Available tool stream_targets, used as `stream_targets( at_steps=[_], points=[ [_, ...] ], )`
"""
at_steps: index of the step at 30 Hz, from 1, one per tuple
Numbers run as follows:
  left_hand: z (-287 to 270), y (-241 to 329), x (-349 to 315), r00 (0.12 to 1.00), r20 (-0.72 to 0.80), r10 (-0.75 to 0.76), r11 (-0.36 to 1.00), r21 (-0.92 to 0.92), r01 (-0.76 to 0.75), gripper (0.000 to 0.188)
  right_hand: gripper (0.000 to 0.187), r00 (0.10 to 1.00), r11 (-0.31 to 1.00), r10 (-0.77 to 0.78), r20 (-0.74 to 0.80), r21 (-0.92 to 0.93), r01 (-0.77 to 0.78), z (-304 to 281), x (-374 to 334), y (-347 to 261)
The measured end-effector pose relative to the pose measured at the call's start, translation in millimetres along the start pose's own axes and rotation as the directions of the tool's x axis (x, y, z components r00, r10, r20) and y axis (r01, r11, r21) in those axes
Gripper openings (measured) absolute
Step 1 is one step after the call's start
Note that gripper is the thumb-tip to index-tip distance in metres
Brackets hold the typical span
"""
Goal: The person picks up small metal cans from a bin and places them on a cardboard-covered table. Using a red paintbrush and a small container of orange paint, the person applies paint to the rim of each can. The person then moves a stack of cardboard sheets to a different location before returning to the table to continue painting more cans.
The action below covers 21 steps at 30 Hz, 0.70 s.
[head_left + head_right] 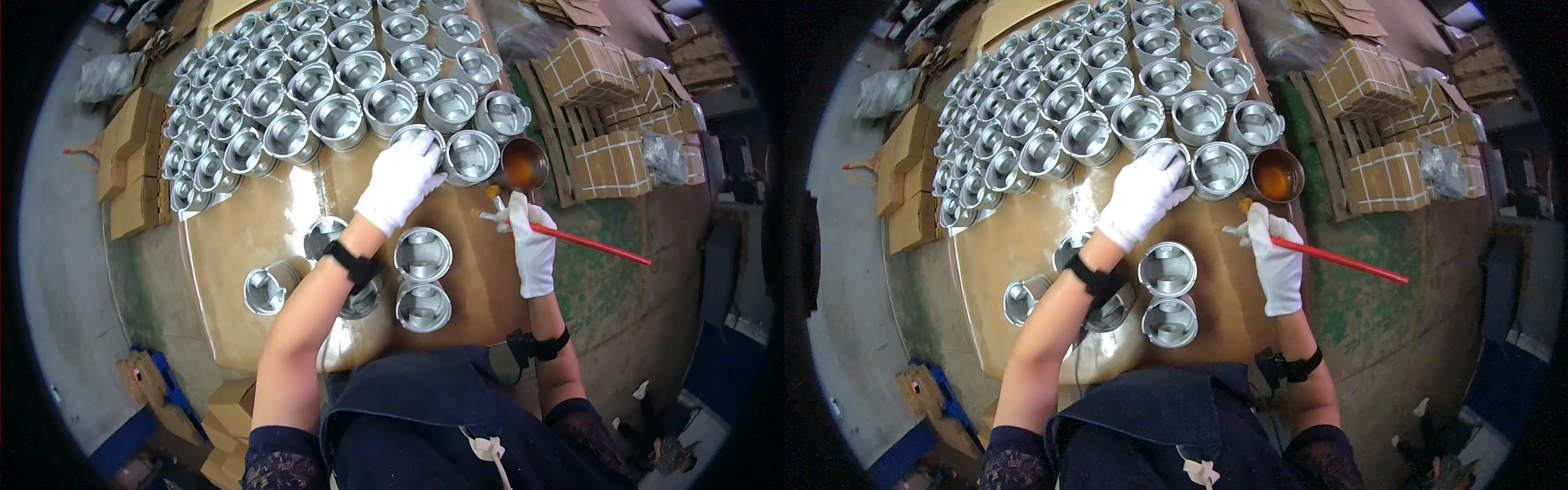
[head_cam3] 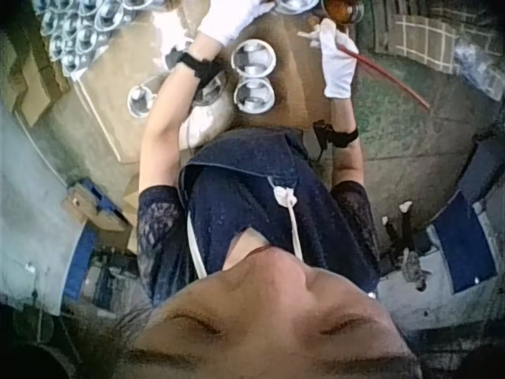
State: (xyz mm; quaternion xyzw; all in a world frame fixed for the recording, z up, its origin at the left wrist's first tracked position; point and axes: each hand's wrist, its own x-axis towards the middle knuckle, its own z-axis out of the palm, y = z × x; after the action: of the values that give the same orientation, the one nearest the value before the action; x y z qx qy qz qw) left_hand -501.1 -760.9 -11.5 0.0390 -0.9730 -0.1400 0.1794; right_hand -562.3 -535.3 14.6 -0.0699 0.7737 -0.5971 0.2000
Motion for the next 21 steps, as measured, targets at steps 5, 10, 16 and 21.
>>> stream_targets(
  at_steps=[5, 10, 16, 21],
  points=[
    [-61.5, 9.4, -47.6, 0.909, 0.105, -0.403, 0.915, 0.024, 0.403, 0.017, 0.041, 0.992, 0.998, 0.048, -0.114, 0.046, -0.043, -34.2, 42.0, 7.4],
    [-70.8, -5.2, -119.2, 0.962, -0.015, -0.274, 0.859, 0.445, 0.252, 0.046, 0.042, 0.987, 0.969, -0.039, -0.156, -0.247, -0.001, -54.0, 80.5, 41.8],
    [-72.6, 2.0, -130.6, 0.786, 0.361, -0.502, 0.853, 0.356, 0.381, 0.069, 0.047, 0.981, 0.967, -0.031, -0.19, -0.255, -0.019, -53.8, 87.9, 55.0],
    [-103.0, -13.0, -138.2, 0.649, 0.302, -0.698, 0.461, -0.504, 0.73, 0.04, 0.047, 0.985, 0.999, -0.028, -0.168, -0.028, 0.023, -24.6, 42.6, 2.1]
  ],
)
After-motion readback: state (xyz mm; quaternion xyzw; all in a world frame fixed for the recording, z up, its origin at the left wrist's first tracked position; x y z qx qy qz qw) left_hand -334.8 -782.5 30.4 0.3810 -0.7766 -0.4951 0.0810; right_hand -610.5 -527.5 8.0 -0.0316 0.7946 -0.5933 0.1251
